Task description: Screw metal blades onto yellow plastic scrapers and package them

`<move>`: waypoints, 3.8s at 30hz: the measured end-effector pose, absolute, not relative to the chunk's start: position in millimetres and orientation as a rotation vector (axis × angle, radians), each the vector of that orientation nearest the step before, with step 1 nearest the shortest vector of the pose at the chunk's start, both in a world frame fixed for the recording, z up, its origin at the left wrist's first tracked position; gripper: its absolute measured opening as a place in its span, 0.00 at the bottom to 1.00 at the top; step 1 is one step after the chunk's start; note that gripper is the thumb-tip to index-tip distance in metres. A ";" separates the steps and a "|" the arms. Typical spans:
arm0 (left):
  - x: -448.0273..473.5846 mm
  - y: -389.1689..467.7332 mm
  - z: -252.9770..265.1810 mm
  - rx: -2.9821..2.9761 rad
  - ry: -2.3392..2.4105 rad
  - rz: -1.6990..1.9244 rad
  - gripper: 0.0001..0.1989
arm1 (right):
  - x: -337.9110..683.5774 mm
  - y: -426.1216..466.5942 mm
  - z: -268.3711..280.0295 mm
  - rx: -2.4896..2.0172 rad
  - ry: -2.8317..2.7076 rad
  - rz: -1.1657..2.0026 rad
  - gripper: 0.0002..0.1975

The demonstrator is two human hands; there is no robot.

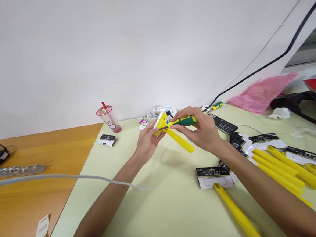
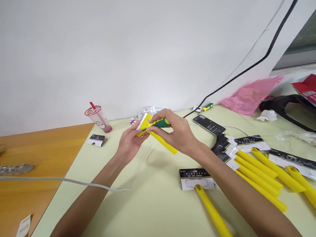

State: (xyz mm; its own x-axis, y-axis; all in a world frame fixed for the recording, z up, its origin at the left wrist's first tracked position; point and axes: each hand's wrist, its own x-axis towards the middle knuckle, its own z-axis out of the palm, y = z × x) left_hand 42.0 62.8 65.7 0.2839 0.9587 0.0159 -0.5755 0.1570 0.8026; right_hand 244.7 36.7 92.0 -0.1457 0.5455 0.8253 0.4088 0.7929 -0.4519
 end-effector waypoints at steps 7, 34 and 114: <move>35.0 66.4 64.0 0.899 0.532 1.094 0.08 | 243.8 35.0 91.3 -0.704 -1.757 0.265 0.14; 46.1 46.7 78.6 0.838 0.517 1.171 0.11 | 237.8 23.4 100.6 -0.773 -1.687 0.039 0.17; 24.2 65.6 54.6 1.450 0.549 1.559 0.29 | 225.0 16.7 96.6 -0.800 -1.716 -0.018 0.16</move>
